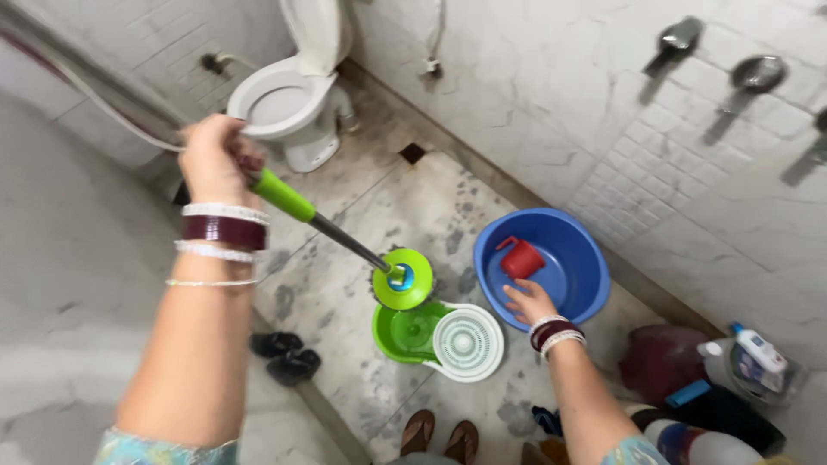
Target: The person fills a bucket with water from a tap, adds cleaning liquid from a bottle, rinses a mop head in the bucket, and uses the mop to clean the floor.
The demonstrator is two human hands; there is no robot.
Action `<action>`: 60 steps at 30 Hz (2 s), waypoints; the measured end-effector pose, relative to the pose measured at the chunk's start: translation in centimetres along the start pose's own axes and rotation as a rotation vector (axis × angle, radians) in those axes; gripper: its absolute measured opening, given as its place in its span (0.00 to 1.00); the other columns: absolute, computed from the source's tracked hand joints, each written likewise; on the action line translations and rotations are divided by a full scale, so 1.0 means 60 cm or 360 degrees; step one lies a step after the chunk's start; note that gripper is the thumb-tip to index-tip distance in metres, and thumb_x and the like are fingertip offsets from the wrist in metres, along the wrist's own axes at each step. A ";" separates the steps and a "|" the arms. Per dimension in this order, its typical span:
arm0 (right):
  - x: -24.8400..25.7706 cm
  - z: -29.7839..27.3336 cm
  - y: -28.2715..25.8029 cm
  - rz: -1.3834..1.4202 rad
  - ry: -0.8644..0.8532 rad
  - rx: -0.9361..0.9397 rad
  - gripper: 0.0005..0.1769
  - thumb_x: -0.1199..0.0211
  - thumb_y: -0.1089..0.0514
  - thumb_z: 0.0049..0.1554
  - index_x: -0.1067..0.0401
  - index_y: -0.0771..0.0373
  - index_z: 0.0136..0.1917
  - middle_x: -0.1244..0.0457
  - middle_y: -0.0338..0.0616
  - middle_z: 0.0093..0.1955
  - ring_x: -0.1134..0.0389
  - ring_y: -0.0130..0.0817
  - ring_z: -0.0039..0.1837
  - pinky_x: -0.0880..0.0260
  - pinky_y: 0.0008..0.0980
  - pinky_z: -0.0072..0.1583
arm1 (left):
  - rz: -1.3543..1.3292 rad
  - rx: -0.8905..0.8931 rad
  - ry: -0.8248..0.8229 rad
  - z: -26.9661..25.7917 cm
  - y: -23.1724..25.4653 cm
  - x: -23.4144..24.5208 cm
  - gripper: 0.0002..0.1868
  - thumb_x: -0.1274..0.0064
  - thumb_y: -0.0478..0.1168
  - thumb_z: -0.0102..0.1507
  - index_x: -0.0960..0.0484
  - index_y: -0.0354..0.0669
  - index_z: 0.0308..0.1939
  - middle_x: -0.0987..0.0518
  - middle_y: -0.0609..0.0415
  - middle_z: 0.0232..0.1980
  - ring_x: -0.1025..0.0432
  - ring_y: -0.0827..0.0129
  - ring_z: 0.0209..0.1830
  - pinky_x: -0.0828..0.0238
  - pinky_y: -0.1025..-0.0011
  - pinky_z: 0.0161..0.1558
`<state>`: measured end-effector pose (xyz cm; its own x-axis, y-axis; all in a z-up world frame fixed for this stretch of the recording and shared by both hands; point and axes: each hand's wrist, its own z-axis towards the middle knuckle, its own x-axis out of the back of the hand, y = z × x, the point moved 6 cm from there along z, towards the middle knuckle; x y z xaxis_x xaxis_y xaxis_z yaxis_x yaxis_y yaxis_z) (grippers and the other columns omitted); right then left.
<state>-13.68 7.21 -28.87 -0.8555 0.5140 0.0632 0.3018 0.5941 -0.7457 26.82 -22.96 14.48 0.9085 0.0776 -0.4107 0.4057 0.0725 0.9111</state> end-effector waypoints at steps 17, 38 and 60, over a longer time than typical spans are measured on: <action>-0.201 -0.169 -0.090 -0.0299 -0.0578 0.0154 0.26 0.38 0.46 0.58 0.28 0.56 0.67 0.29 0.39 0.58 0.29 0.29 0.60 0.33 0.32 0.60 | 0.0220 -0.0150 0.1210 -0.018 -0.368 0.491 0.14 0.41 0.38 0.56 0.19 0.32 0.42 0.18 0.53 0.40 0.24 0.67 0.39 0.27 0.68 0.45; -0.302 -0.222 -0.126 -0.0534 -0.0647 0.0248 0.21 0.39 0.49 0.60 0.25 0.56 0.64 0.28 0.39 0.57 0.28 0.28 0.58 0.29 0.32 0.58 | 0.0133 0.1671 0.1106 -0.243 -0.665 0.681 0.45 0.47 0.68 0.60 0.36 0.47 0.73 0.29 0.43 0.70 0.36 0.47 0.63 0.41 0.34 0.63; 0.111 -0.216 -0.250 -0.0129 0.0209 0.0461 0.21 0.39 0.49 0.60 0.27 0.59 0.64 0.29 0.39 0.58 0.29 0.31 0.60 0.31 0.34 0.59 | -0.0639 0.1810 -0.0605 -0.242 -0.545 -0.203 0.10 0.49 0.45 0.64 0.20 0.45 0.44 0.17 0.52 0.48 0.23 0.59 0.49 0.28 0.59 0.56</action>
<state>-18.45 9.75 -8.69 -0.8046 0.5588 0.2008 0.0867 0.4451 -0.8913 1.06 -11.85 -10.82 0.5963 -0.0552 -0.8009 0.3443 -0.8836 0.3173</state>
